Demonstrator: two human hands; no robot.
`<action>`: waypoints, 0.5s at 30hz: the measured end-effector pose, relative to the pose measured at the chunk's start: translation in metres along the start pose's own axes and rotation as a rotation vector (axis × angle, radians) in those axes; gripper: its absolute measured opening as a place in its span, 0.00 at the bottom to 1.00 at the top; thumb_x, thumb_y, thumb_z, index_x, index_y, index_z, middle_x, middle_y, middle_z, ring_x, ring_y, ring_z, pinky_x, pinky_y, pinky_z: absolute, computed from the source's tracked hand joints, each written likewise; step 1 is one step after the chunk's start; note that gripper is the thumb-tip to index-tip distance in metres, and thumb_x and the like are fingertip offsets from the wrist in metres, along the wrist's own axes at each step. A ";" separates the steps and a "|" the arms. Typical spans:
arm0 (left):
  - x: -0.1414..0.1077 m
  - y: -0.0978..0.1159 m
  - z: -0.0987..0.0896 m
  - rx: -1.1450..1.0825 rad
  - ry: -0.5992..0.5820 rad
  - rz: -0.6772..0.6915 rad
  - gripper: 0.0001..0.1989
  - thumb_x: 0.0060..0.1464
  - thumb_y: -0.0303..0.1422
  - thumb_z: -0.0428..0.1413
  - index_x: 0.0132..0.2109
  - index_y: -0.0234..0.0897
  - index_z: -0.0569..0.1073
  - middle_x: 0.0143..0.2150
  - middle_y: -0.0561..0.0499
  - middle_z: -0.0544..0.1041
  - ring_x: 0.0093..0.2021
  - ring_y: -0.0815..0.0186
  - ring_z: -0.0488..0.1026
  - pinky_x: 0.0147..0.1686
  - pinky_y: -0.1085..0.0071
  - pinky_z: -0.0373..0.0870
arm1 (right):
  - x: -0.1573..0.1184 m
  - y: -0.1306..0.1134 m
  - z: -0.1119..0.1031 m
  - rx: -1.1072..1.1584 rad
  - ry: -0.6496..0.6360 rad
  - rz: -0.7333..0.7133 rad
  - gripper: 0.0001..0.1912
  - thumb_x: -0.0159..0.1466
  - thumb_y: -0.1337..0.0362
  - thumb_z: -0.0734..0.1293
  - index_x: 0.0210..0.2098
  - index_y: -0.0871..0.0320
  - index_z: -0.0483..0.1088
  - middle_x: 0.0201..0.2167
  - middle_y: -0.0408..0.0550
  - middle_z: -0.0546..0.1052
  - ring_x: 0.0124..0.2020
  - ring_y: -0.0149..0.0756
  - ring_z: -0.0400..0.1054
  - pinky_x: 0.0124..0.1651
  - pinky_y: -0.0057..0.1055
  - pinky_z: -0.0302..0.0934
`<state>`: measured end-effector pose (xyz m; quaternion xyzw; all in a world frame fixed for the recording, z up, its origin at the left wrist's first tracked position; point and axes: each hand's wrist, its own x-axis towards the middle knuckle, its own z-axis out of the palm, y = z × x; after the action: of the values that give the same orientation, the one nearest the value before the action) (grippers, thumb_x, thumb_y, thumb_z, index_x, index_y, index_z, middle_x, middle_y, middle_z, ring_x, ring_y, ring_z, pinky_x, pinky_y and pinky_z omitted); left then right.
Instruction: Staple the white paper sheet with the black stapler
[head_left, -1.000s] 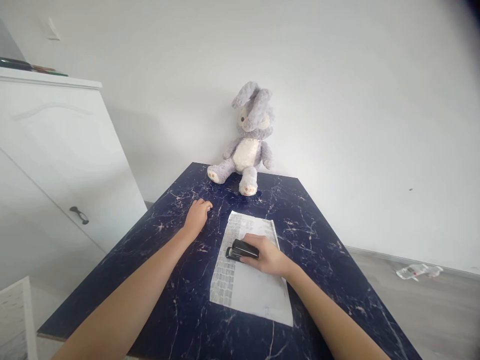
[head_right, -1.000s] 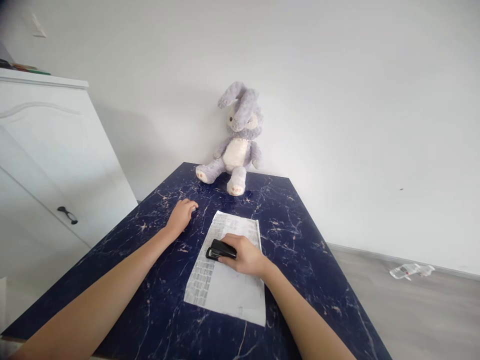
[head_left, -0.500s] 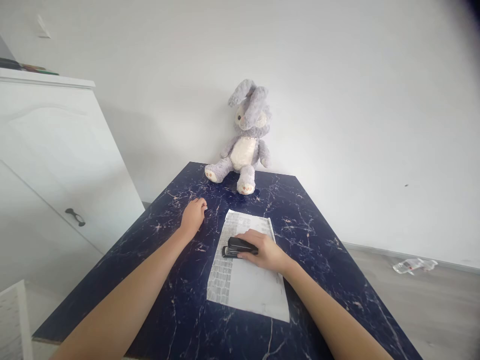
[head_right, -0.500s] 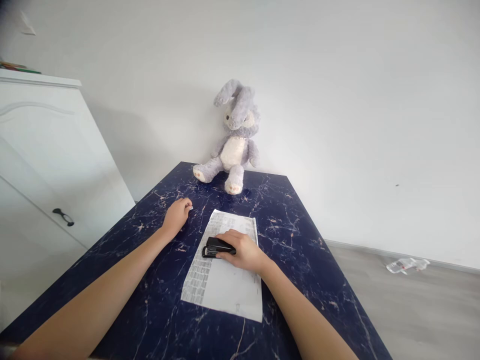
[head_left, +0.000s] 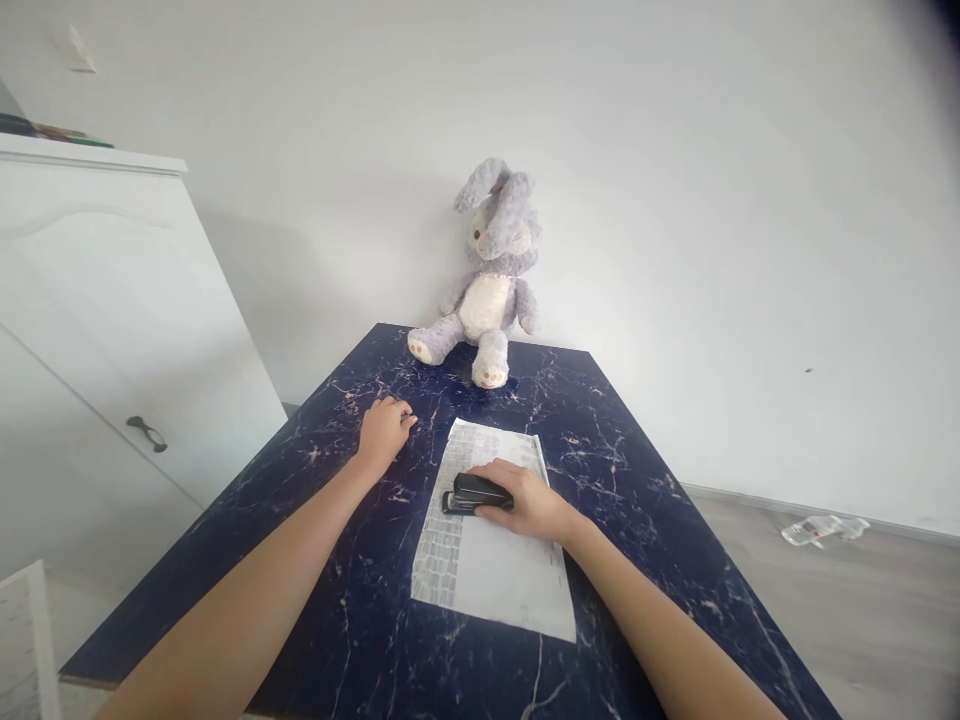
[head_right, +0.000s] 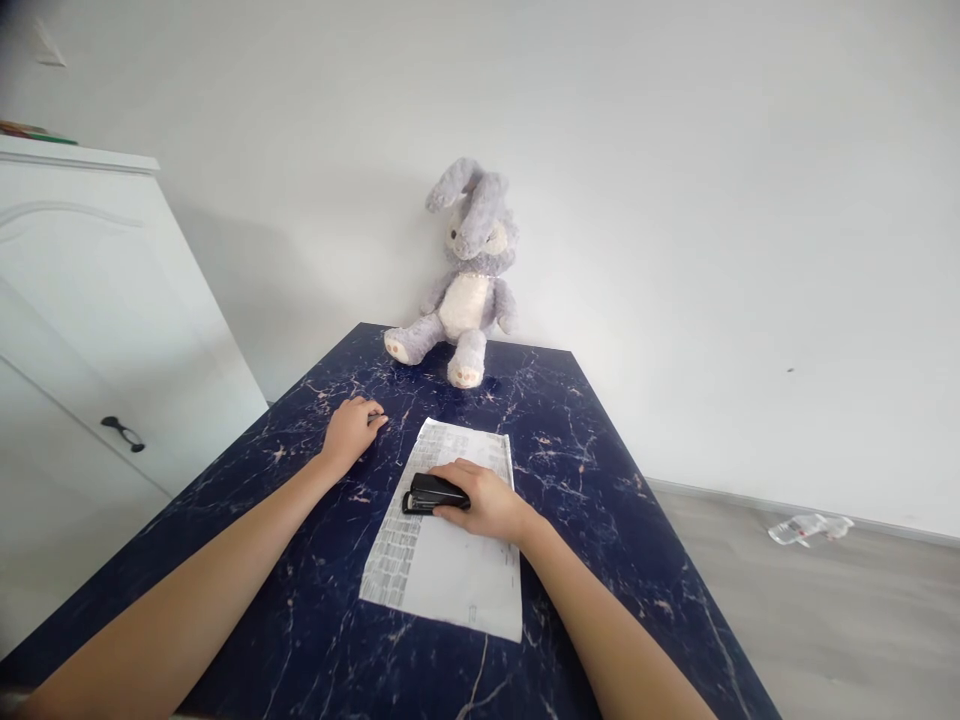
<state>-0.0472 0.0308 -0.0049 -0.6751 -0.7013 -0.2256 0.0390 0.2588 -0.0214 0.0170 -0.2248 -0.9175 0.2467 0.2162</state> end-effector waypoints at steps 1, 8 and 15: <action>0.000 0.000 0.000 0.000 -0.007 0.001 0.07 0.62 0.35 0.57 0.42 0.40 0.79 0.43 0.44 0.77 0.46 0.54 0.72 0.50 0.61 0.66 | 0.000 0.000 0.000 -0.001 -0.002 0.004 0.25 0.66 0.63 0.69 0.62 0.52 0.64 0.51 0.52 0.76 0.50 0.43 0.71 0.54 0.41 0.66; 0.002 -0.003 0.004 -0.022 0.004 0.020 0.07 0.63 0.31 0.54 0.40 0.40 0.78 0.41 0.45 0.76 0.45 0.56 0.72 0.48 0.64 0.66 | 0.001 -0.001 0.001 -0.013 0.004 0.008 0.25 0.66 0.63 0.69 0.61 0.52 0.65 0.51 0.52 0.76 0.50 0.43 0.71 0.54 0.42 0.66; 0.003 -0.004 0.006 -0.002 -0.016 0.010 0.07 0.63 0.33 0.56 0.43 0.40 0.79 0.43 0.44 0.76 0.46 0.55 0.71 0.49 0.62 0.65 | 0.001 -0.002 0.000 -0.010 0.004 0.012 0.24 0.66 0.63 0.69 0.61 0.51 0.65 0.50 0.52 0.76 0.49 0.43 0.71 0.53 0.41 0.67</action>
<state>-0.0497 0.0358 -0.0106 -0.6805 -0.6979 -0.2205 0.0337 0.2575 -0.0223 0.0177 -0.2318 -0.9169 0.2431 0.2155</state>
